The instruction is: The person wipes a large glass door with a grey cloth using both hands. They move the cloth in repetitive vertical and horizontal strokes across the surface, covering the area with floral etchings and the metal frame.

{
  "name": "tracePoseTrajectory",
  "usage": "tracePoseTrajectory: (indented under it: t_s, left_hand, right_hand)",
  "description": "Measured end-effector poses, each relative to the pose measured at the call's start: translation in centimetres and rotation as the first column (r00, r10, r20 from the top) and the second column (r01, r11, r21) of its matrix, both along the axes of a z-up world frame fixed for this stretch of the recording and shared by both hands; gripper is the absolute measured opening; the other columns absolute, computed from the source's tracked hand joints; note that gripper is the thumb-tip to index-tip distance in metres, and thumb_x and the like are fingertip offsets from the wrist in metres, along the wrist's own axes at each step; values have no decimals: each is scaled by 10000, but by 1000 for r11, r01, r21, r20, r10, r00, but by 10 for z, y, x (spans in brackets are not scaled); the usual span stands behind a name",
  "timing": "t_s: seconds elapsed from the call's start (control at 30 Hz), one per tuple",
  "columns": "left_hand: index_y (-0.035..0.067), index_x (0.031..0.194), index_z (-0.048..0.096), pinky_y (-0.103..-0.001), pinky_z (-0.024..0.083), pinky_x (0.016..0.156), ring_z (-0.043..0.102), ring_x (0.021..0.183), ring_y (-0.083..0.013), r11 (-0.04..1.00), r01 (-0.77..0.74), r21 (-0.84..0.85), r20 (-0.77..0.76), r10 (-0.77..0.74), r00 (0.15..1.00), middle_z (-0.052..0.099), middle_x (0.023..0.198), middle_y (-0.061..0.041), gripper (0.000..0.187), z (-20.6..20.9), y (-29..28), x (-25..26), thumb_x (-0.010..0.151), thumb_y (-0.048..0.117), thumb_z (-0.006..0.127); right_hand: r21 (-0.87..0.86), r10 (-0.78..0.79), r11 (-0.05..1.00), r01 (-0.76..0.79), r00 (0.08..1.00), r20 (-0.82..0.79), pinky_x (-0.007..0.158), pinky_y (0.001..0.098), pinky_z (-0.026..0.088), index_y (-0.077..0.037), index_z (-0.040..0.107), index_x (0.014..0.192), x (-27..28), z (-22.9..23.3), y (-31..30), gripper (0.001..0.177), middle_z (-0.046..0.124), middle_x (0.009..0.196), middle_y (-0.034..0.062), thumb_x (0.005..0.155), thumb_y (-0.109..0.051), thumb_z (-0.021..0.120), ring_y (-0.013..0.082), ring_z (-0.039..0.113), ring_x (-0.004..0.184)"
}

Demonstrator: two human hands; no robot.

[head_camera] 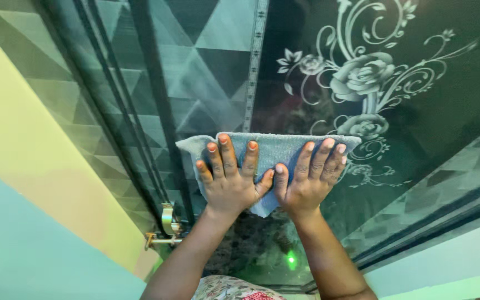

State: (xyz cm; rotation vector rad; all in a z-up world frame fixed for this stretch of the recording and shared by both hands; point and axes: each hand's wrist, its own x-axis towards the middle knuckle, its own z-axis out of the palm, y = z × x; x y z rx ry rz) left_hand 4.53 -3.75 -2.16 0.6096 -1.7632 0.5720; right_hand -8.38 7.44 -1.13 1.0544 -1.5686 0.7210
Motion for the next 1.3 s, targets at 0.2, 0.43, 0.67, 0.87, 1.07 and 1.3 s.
tracePoseTrajectory:
  t_s: [0.2,0.43,0.67,0.87,1.07,1.3]
  left_hand:
    - [192,1734,107,-618,1,1291,55,1609,-464,996,84,-26,29,-84,996,98,1726,-285,781,11,40,-45,1162,658,365]
    - [215,1744,93,-644,-10,1288,28,1611,-473,992,95,-82,35,-92,995,40,1750,-249,795,21,97,-113,1160,672,380]
    - [216,1751,98,-644,1,1295,28,1616,-471,990,95,-104,65,-88,994,38,1759,-239,798,15,152,-183,1166,664,406]
    - [208,1756,81,-645,-3,1293,27,1620,-473,988,114,-104,82,-106,991,27,1764,-248,803,8,199,-244,1178,662,405]
    - [219,1754,92,-637,-16,1291,24,1622,-456,985,125,-118,101,-113,988,18,1765,-237,810,1,237,-292,1161,666,415]
    - [227,1755,105,-627,-22,1293,41,1628,-443,983,149,-105,107,-138,985,26,1768,-227,807,-12,268,-331,1160,665,429]
  right_hand:
    - [-30,-5,1000,5,1000,21,1312,620,97,-16,230,1650,-49,2,44,738,141,1712,250,1121,-477,462,491,101,1599]
    - [-60,-15,998,17,1000,26,1331,621,99,-30,207,1656,-120,2,102,750,130,1727,228,1116,-490,449,466,103,1616]
    - [-71,-29,997,32,999,38,1326,608,89,-46,194,1658,-190,-1,159,763,125,1727,221,1106,-506,447,458,104,1614]
    - [-55,-74,996,76,997,37,1344,600,83,-47,177,1668,-253,-5,208,776,113,1733,221,1115,-541,406,461,98,1623]
    - [-14,-179,984,180,982,54,1317,587,45,-45,185,1655,-298,-15,247,798,129,1728,214,1085,-569,379,444,113,1611]
    - [-23,-219,975,221,973,68,1316,559,-56,-102,97,1691,-331,-23,283,821,55,1738,232,1106,-606,376,438,27,1625]
